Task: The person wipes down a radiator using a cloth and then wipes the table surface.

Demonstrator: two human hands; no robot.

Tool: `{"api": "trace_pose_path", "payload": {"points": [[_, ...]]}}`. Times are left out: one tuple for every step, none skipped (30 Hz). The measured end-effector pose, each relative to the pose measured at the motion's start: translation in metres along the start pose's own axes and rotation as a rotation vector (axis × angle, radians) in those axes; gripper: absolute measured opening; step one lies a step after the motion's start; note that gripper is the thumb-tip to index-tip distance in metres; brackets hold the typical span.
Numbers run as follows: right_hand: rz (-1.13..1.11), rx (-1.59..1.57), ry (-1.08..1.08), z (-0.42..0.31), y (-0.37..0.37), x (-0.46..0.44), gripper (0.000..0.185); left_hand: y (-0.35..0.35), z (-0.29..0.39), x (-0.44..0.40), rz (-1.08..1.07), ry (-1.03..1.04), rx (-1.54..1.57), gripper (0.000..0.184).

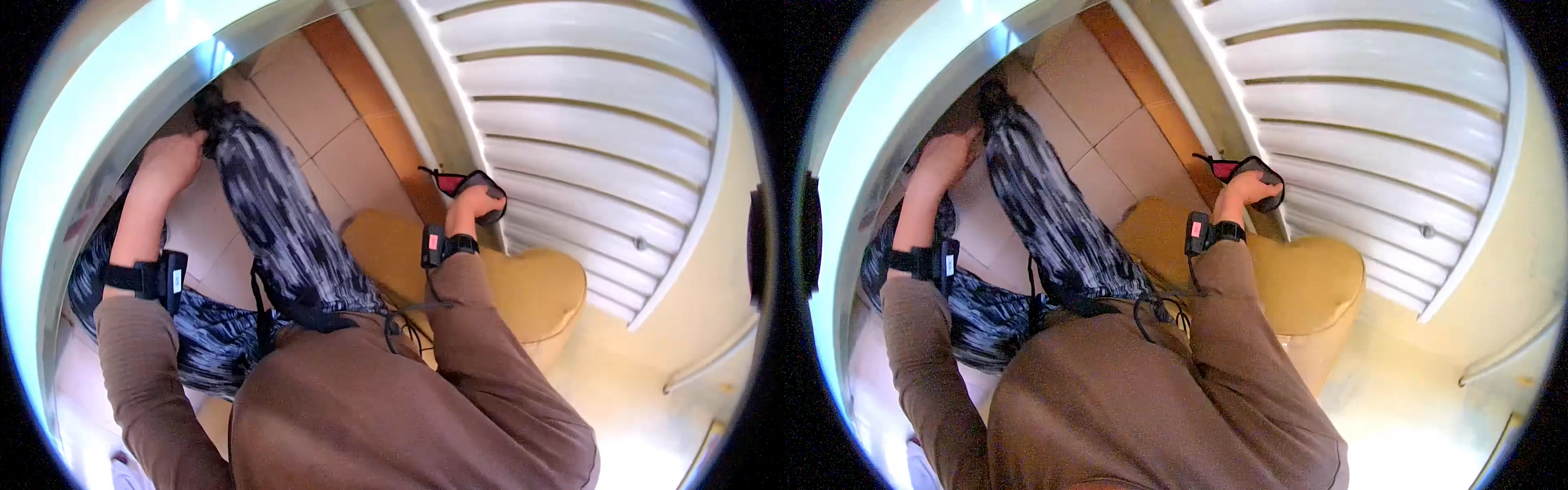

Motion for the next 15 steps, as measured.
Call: {"api": "trace_pose_path", "payload": {"points": [[-0.06, -0.05, 0.045, 0.007, 0.007, 0.008, 0.044, 0.004, -0.001, -0.003, 0.002, 0.019, 0.005, 0.038], [-0.073, -0.043, 0.048, 0.014, 0.01, 0.018, 0.044, 0.006, 0.001, -0.003, 0.007, 0.048, 0.005, 0.041], [-0.202, 0.046, -0.038, 0.011, 0.029, 0.028, 0.045, 0.007, 0.001, -0.002, -0.031, 0.017, 0.0, 0.042], [-0.327, 0.131, -0.127, 0.009, 0.05, 0.039, 0.047, 0.011, -0.004, -0.005, -0.029, 0.014, 0.002, 0.042], [-0.482, 0.054, -0.167, 0.005, 0.076, 0.066, 0.046, 0.017, -0.008, -0.008, -0.019, 0.032, 0.005, 0.042], [-0.634, -0.024, -0.203, 0.0, 0.097, 0.097, 0.046, 0.019, -0.008, -0.01, -0.011, 0.053, 0.004, 0.042], [-0.806, -0.203, 0.138, 0.018, 0.114, 0.12, 0.043, 0.016, -0.006, -0.009, -0.009, 0.053, -0.002, 0.042], [-0.965, -0.389, 0.486, 0.03, 0.132, 0.153, 0.039, 0.014, -0.006, -0.006, -0.022, 0.021, -0.008, 0.039], [-1.033, -0.423, 0.761, 0.047, 0.137, 0.184, 0.036, 0.012, -0.006, -0.003, -0.04, -0.007, -0.014, 0.037], [-1.088, -0.454, 1.039, 0.061, 0.135, 0.218, 0.033, 0.008, -0.004, 0.0, -0.04, -0.004, -0.022, 0.037], [-1.055, -0.581, 1.092, 0.065, 0.134, 0.224, 0.029, 0.004, -0.003, 0.003, -0.044, -0.014, -0.004, 0.036], [-1.051, -0.578, 1.095, 0.081, 0.133, 0.214, 0.029, 0.001, -0.003, 0.005, -0.05, -0.025, 0.016, 0.035], [-1.078, -0.58, 0.99, 0.089, 0.133, 0.191, 0.023, 0.0, -0.002, 0.005, -0.057, -0.026, 0.018, 0.035], [-1.108, -0.579, 0.889, 0.092, 0.134, 0.171, 0.019, 0.0, -0.001, 0.007, -0.078, -0.027, 0.01, 0.034], [-0.851, -0.559, 0.881, 0.097, 0.122, 0.14, 0.02, 0.004, -0.004, 0.01, -0.1, -0.033, 0.001, 0.033]]}}
Point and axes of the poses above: each hand's wrist, its own x-axis away from the middle knuckle, its own y-axis out of the palm, z = x × y, the point moved 10 cm from there along -x, towards the middle knuckle, and after that the axes turned 1 degree about y, right-handed, at the moved point
